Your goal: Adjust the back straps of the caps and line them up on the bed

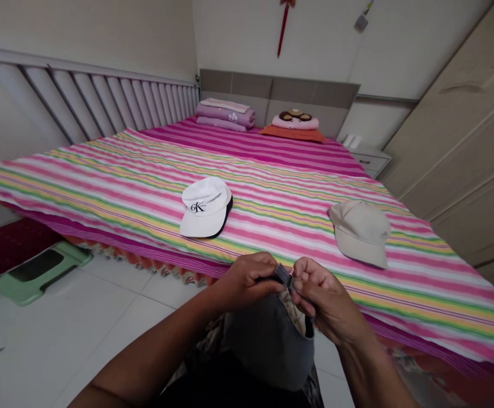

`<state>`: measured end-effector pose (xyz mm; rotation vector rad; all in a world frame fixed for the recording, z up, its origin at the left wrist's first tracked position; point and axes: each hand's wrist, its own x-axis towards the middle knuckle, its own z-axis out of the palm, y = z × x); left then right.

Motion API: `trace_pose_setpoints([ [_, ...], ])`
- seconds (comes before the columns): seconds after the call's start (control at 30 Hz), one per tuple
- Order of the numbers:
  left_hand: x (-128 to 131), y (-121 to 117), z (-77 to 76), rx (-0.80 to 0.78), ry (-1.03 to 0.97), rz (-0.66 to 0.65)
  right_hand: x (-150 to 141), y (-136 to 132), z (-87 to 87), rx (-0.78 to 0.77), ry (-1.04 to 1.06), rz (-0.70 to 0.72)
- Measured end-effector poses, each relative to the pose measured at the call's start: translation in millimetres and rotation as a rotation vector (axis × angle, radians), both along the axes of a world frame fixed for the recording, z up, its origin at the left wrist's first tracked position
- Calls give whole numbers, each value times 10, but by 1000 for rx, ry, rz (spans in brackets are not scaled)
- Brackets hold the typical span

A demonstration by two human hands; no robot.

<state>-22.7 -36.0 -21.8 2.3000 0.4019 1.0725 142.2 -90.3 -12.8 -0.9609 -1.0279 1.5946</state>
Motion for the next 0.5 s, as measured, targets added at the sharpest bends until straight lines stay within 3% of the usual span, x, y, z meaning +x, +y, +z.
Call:
trace_pose_setpoints([
  [0.2, 19, -4, -27, -32, 3, 11, -1, 10, -31, 45, 7, -21],
  [0.5, -4, 2, -1, -112, 33, 17, 59, -15, -19, 110, -162, 31],
])
